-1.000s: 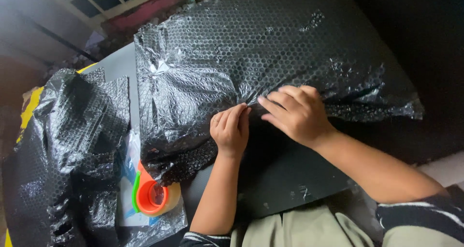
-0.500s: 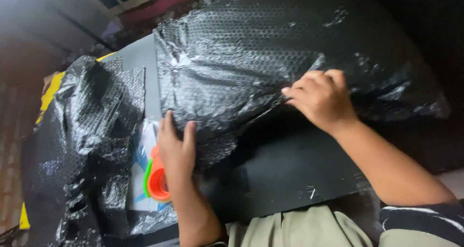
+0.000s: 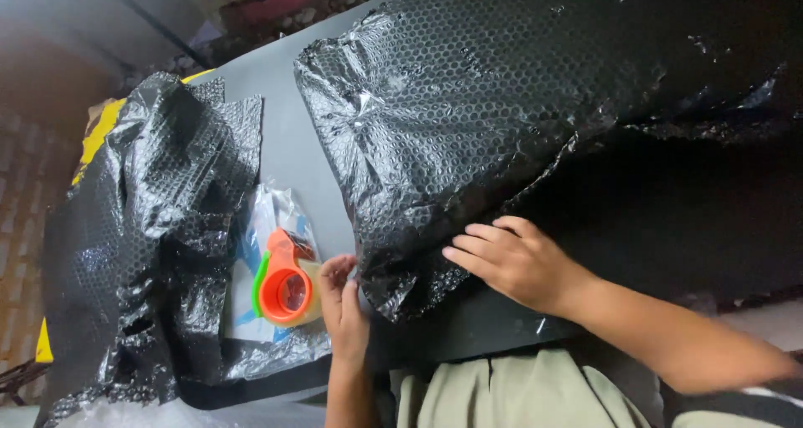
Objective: Wrapping a flat electronic device in black bubble wrap and securing it with tape using a dispenser.
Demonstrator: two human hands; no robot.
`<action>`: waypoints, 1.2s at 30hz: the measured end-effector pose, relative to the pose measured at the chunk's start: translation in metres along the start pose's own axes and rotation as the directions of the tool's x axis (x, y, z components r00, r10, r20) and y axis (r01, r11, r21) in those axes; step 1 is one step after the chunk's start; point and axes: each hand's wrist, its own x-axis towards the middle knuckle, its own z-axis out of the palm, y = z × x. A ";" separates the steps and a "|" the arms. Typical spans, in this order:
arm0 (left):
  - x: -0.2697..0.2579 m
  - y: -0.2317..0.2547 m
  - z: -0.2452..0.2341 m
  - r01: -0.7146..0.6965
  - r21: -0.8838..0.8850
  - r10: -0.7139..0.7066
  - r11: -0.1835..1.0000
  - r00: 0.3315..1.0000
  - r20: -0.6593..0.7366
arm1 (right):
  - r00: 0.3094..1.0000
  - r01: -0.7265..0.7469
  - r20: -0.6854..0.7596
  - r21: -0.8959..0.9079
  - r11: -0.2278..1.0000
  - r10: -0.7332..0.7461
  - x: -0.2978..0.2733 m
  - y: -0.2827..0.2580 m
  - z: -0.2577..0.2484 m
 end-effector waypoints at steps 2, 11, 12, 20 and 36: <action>-0.008 -0.004 0.008 -0.012 0.037 0.014 0.999 0.999 -0.048 | 0.996 -0.018 0.087 -0.074 0.997 0.025 -0.001 -0.006 0.032; -0.027 -0.013 0.016 -0.057 0.031 0.058 0.998 0.997 -0.048 | 0.981 -0.003 0.189 -0.176 0.984 0.037 -0.008 -0.016 0.071; -0.026 -0.010 0.017 -0.129 0.034 0.129 0.991 0.992 -0.002 | 0.994 0.009 0.112 -0.114 0.993 0.004 -0.013 -0.014 0.076; -0.025 -0.006 0.014 -0.380 0.038 0.374 0.924 0.921 0.107 | 0.996 0.090 -0.014 -0.037 0.995 -0.091 0.002 -0.028 0.079; -0.021 -0.045 -0.003 -0.724 0.423 0.648 0.545 0.684 0.335 | 0.998 0.033 -0.055 -0.060 0.998 -0.037 -0.003 -0.029 0.073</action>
